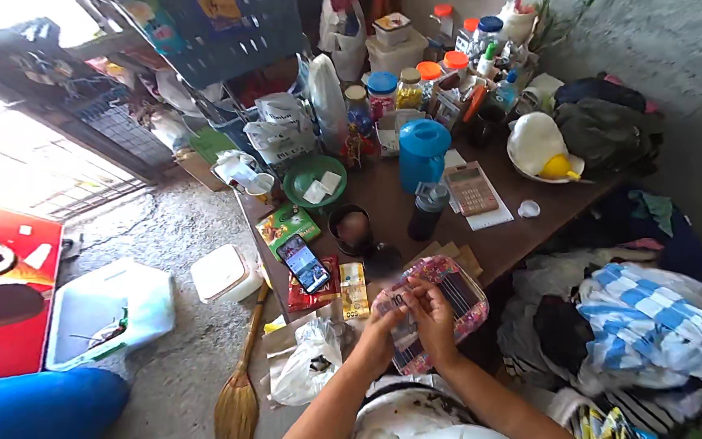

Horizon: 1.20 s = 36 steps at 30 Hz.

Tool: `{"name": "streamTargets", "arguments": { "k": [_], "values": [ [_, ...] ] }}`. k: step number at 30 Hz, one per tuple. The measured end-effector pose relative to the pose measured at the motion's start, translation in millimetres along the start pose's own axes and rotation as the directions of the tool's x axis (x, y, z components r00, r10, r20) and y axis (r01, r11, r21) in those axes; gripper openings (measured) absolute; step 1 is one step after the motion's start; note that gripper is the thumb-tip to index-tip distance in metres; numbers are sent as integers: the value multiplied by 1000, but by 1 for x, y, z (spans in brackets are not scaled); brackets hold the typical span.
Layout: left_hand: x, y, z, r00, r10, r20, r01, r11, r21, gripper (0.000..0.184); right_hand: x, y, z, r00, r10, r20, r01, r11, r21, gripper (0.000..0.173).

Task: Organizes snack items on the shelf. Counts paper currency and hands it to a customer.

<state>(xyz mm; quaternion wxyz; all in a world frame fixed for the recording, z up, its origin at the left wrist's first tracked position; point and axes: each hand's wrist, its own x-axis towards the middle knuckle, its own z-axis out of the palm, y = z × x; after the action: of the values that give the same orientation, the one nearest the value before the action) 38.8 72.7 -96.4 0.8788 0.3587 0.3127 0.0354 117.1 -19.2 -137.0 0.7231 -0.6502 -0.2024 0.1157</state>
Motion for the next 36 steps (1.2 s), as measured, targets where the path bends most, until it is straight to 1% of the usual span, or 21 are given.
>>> {"name": "streamTargets", "arguments": {
  "k": [1, 2, 4, 8, 10, 12, 13, 15, 16, 18, 20, 22, 24, 27, 29, 31, 32, 33, 34, 35, 36],
  "values": [
    [-3, 2, 1, 1000, -29, 13, 29, 999, -31, 24, -1, -1, 3, 997, -70, 11, 71, 997, -38, 30],
    [-5, 4, 0, 999, -20, 38, 22, 998, -51, 25, 1, -2, 7, 991, -132, 28, 133, 989, -59, 29],
    [-11, 9, -1, 997, 40, 60, -37, 998, -55, 29, 3, 2, 15, 974, -219, 52, 222, 973, -67, 31],
    [-26, 11, -8, 975, 221, 19, -220, 975, -34, 37, 1, 7, 34, 943, -321, 89, 329, 940, -95, 34],
    [-31, 14, -15, 960, 281, 3, -281, 958, -61, 41, 0, 6, 41, 925, -363, 111, 375, 919, -122, 34],
    [-33, 17, -26, 940, 340, 16, -337, 935, -107, 46, 0, 3, 46, 910, -399, 109, 411, 903, -126, 34],
    [-34, 18, -32, 932, 363, 13, -359, 925, -123, 49, 0, 0, 48, 909, -404, 99, 415, 901, -128, 34],
    [-38, 23, -41, 923, 380, -58, -384, 910, -154, 52, -1, -6, 52, 919, -388, 76, 394, 913, -102, 34],
    [-38, 25, -46, 915, 394, -90, -404, 898, -174, 51, -2, -10, 54, 926, -371, 70, 376, 924, -76, 33],
    [-39, 31, -58, 896, 430, -111, -444, 871, -211, 51, -7, -24, 60, 942, -322, 91, 324, 946, 1, 27],
    [-44, 42, -65, 896, 416, -153, -443, 850, -286, 53, -13, -37, 66, 952, -274, 137, 266, 961, 77, 25],
    [-52, 57, -68, 916, 352, -192, -400, 836, -375, 53, -18, -42, 73, 944, -260, 204, 241, 964, 114, 26],
    [-59, 68, -73, 931, 317, -181, -365, 819, -442, 51, -22, -40, 79, 924, -270, 272, 240, 961, 140, 25],
    [-64, 76, -80, 931, 328, -160, -363, 799, -480, 51, -24, -39, 81, 882, -285, 375, 212, 951, 223, 23],
    [-68, 82, -83, 922, 359, -147, -386, 815, -433, 52, -24, -38, 83, 862, -261, 434, 132, 943, 305, 26],
    [-70, 83, -84, 898, 428, -105, -437, 834, -338, 52, -25, -38, 86, 869, -195, 455, 33, 940, 340, 29],
    [-70, 81, -86, 873, 483, -73, -483, 833, -269, 51, -25, -39, 88, 874, -153, 461, -21, 936, 351, 29],
    [-68, 78, -88, 839, 544, -35, -540, 821, -187, 50, -25, -40, 88, 869, -120, 480, -66, 933, 353, 25],
    [-65, 75, -92, 794, 607, 7, -604, 791, -93, 48, -24, -40, 88, 858, -95, 505, -93, 938, 334, 17],
    [-63, 74, -95, 750, 659, 55, -661, 750, 17, 46, -22, -44, 89, 850, -59, 524, -111, 952, 286, 13],
    [-61, 74, -99, 710, 696, 108, -704, 702, 108, 48, -21, -50, 89, 841, -12, 541, -123, 969, 213, 20]
  ]
}}
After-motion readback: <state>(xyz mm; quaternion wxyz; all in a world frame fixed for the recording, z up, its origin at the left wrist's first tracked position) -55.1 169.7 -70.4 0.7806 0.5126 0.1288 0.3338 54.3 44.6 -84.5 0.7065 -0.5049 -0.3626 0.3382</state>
